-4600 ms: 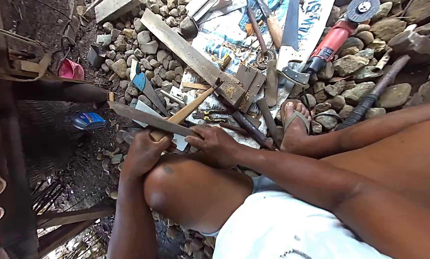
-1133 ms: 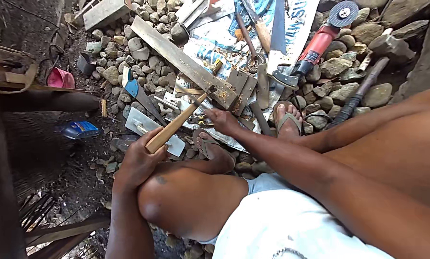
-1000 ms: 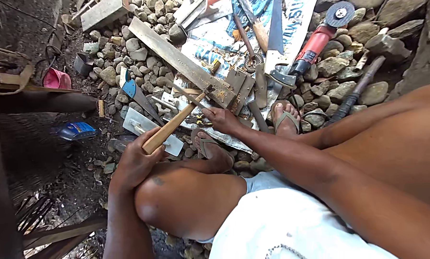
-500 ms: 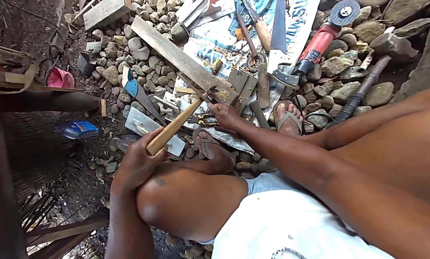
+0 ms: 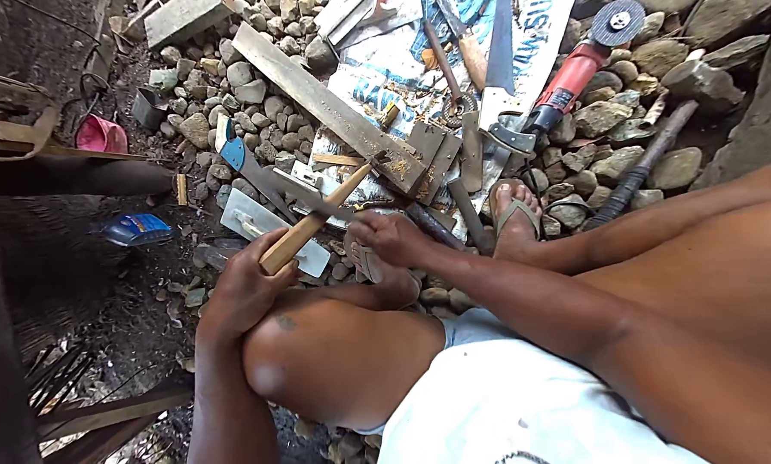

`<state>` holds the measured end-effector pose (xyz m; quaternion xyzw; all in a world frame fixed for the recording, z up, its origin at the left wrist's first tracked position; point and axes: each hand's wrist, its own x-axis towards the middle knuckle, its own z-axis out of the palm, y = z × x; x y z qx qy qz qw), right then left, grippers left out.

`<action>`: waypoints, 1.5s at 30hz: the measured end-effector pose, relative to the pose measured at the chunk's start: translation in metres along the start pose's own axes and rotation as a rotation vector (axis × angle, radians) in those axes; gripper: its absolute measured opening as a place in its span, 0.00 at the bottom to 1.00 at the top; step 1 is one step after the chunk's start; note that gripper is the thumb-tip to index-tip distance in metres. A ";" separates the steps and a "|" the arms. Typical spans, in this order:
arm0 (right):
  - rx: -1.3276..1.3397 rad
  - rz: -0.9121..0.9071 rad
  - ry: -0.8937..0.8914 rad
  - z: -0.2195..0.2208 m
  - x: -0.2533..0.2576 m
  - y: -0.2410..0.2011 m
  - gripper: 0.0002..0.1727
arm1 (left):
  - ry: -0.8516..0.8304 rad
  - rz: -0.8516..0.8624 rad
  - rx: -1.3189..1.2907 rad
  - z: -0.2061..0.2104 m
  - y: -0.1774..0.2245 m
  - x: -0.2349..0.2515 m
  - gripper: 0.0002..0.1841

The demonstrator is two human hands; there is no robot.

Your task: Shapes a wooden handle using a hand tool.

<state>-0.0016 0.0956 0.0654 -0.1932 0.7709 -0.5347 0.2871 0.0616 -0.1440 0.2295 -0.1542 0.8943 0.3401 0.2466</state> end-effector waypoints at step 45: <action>-0.013 0.182 -0.002 -0.017 0.025 0.027 0.33 | 0.037 0.006 -0.179 0.002 0.009 0.001 0.26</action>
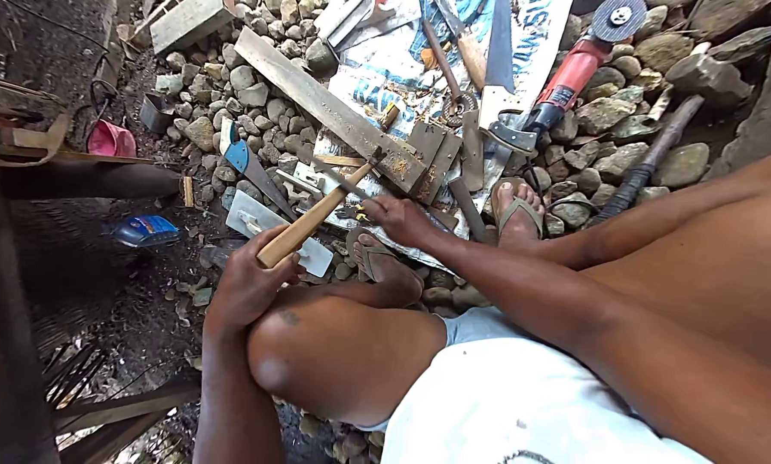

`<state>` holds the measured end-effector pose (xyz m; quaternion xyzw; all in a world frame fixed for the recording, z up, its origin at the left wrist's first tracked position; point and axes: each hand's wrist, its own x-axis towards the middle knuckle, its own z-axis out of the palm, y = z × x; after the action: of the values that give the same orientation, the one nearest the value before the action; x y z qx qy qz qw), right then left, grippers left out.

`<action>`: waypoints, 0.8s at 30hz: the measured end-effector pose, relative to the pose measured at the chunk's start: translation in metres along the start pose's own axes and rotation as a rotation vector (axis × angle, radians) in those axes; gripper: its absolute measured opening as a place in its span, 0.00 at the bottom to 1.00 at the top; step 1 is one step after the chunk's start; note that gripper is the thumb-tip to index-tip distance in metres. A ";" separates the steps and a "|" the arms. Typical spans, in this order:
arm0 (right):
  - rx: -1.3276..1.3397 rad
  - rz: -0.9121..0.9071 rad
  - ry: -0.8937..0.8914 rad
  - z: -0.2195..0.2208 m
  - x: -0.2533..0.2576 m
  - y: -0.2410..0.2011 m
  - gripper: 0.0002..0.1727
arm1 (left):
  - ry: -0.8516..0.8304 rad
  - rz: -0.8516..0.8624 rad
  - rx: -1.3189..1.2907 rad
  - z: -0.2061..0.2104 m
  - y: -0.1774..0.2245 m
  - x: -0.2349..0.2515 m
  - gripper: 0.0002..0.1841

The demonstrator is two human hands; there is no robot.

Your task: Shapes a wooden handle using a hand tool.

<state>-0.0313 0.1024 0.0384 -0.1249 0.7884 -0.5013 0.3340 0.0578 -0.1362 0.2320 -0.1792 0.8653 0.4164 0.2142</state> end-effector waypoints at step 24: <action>0.012 -0.088 0.000 0.004 -0.006 -0.007 0.31 | 0.058 -0.018 -0.189 -0.002 -0.002 0.007 0.22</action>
<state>-0.0256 0.0995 0.0462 -0.1575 0.7792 -0.5201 0.3122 0.0524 -0.1397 0.2279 -0.2184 0.8262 0.4890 0.1749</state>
